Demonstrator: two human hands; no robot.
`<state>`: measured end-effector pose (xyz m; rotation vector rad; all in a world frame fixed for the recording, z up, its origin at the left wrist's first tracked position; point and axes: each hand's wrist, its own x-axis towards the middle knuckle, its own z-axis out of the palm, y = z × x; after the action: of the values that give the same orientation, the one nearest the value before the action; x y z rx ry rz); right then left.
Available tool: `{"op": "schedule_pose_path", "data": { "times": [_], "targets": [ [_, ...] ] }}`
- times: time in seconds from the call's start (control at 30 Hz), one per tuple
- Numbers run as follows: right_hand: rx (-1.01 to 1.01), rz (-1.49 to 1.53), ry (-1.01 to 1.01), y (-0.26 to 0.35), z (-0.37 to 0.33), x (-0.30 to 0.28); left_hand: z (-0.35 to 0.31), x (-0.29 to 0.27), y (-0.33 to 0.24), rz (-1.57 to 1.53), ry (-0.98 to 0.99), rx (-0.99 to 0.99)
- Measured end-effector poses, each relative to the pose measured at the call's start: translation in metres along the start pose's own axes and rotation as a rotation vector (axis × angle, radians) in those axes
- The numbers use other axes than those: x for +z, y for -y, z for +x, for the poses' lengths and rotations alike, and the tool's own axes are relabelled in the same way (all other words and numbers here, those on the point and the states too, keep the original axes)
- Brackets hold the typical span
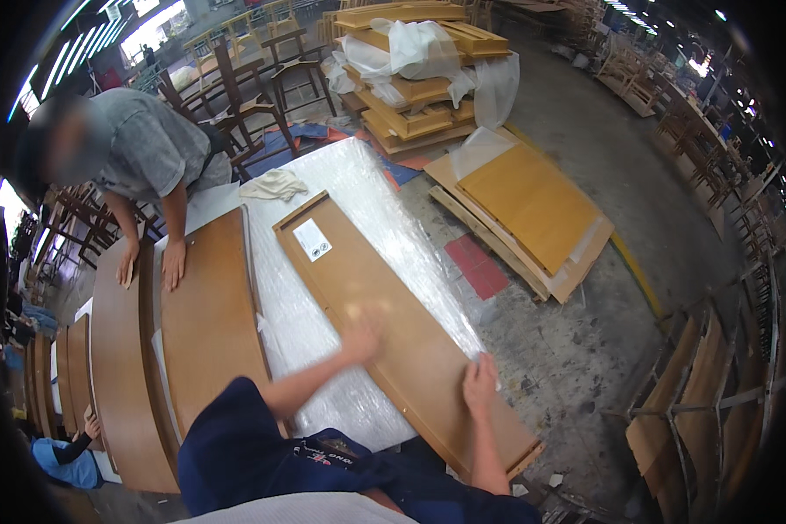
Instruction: The person unpacks a white plastic bag and places it into a cardboard box, then moves to a workbench and sands multiple flat wooden panels with a sanding block. The person flips and repositions the panels while sanding their surfaces. Other workers are present in the background.
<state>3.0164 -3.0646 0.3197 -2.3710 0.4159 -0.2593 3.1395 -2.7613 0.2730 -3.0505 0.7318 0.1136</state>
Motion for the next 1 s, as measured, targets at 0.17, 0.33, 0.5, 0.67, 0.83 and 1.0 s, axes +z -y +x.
{"op": "schedule_pose_path", "data": {
  "times": [0.17,0.33,0.5,0.67,0.83,1.0],
  "targets": [
    [0.216,-0.283,-0.111,-0.054,-0.095,-0.073,0.063,-0.020,0.171,0.224,0.116,-0.452],
    [0.301,-0.144,-0.109,-0.059,-0.154,-0.073,-0.041,-0.007,0.001,0.078,0.048,-0.065],
    [0.204,-0.453,-0.157,-0.066,-0.166,-0.070,-0.153,-0.039,-0.189,-0.627,0.403,0.744],
    [0.218,-0.396,-0.224,-0.093,-0.166,-0.089,-0.141,-0.074,-0.127,-1.047,0.255,0.372],
    [0.170,-0.485,-0.127,-0.070,-0.189,-0.052,-0.149,-0.051,-0.052,-0.710,-0.207,-0.053],
    [0.004,-0.447,-0.045,-0.034,-0.186,-0.009,-0.139,-0.025,-0.084,-0.404,-0.202,-0.061]
  ]
}}
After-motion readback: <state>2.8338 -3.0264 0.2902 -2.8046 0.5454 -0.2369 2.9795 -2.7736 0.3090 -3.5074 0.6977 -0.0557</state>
